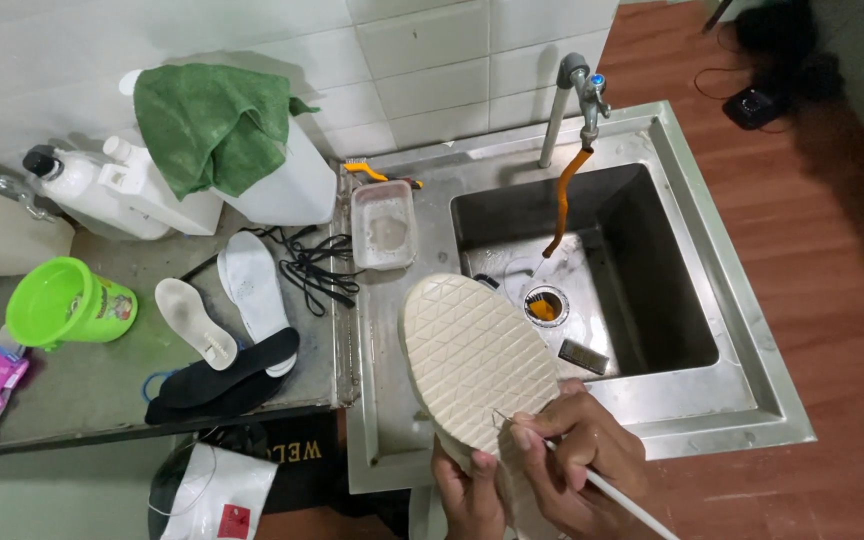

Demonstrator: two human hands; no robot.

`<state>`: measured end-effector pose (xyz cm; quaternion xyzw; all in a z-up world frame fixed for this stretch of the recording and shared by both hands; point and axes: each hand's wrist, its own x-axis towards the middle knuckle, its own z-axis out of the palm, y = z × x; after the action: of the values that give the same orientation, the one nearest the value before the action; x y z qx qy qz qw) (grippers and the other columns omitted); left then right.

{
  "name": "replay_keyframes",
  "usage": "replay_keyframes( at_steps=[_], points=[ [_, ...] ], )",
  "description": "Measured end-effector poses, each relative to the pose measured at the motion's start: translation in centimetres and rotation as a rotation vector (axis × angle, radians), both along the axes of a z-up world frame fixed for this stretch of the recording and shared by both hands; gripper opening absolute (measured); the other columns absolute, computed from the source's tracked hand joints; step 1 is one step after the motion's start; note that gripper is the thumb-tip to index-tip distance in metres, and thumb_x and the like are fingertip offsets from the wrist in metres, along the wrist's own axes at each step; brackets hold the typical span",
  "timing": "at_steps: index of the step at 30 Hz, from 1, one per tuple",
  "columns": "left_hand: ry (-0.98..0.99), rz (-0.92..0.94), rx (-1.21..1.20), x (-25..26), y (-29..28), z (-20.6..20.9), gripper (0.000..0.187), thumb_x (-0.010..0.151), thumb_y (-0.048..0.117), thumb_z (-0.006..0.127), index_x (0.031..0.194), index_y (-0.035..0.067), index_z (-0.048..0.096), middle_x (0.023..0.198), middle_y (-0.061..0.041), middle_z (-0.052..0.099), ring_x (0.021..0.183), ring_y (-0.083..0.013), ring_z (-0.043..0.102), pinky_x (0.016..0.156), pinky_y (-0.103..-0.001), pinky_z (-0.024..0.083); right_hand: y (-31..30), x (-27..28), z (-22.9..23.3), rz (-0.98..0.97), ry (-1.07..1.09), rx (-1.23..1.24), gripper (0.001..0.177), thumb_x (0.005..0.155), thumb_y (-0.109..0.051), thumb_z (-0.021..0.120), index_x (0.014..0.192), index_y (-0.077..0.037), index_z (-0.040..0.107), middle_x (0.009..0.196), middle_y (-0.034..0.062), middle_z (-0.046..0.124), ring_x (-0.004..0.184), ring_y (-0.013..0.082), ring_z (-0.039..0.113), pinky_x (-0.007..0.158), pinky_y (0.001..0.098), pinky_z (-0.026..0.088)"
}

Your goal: The person scrubs a white shoe insole with a yellow brush, rinses it under running water, and then uses a white stick to clean the grooves of the insole. The person repeats the scrubbing and rinsing process multiple times.

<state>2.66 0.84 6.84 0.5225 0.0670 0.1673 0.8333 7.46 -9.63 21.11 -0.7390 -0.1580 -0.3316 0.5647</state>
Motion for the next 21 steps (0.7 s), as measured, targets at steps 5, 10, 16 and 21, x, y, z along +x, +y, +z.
replay_keyframes(
  at_steps=[5,10,16,21],
  points=[
    [0.040,0.029,-0.108,0.3,-0.5,0.8,0.071,0.095,0.045,0.080,0.144,-0.002,0.060,0.136,-0.025,0.075,0.122,-0.0336,0.073,0.101,-0.045,0.060,0.2,0.5,0.2,-0.002,0.005,-0.059,0.048,0.087,0.000,0.075,0.065,-0.015,0.035,0.076,0.0069,0.069,0.056,0.0108,0.059,0.081,0.0330,0.057],
    [0.141,0.081,-0.163,-0.1,-0.4,0.8,0.075,0.088,0.042,0.083,0.146,-0.001,0.061,0.135,-0.027,0.077,0.119,-0.0340,0.075,0.099,-0.044,0.061,0.7,0.5,-0.1,-0.023,0.025,-0.011,0.047,0.086,0.001,0.073,0.063,-0.014,0.035,0.072,0.0071,0.069,0.056,0.0127,0.059,0.077,0.0337,0.059],
    [0.225,0.085,-0.152,1.2,1.6,-0.2,0.080,0.080,0.046,0.085,0.143,0.001,0.065,0.127,-0.027,0.082,0.111,-0.0343,0.079,0.090,-0.044,0.065,2.5,1.3,-0.7,-0.026,0.027,0.053,0.045,0.084,0.000,0.078,0.065,-0.016,0.040,0.079,0.0072,0.075,0.062,0.0115,0.069,0.079,0.0338,0.059],
    [0.170,-0.039,-0.106,1.7,2.9,1.0,0.071,0.088,0.047,0.082,0.140,0.001,0.064,0.131,-0.022,0.080,0.116,-0.0321,0.077,0.097,-0.042,0.064,3.6,1.5,1.5,0.008,0.012,0.007,0.047,0.092,-0.003,0.070,0.066,-0.016,0.033,0.077,0.0042,0.069,0.056,0.0101,0.057,0.068,0.0285,0.049]
  ],
)
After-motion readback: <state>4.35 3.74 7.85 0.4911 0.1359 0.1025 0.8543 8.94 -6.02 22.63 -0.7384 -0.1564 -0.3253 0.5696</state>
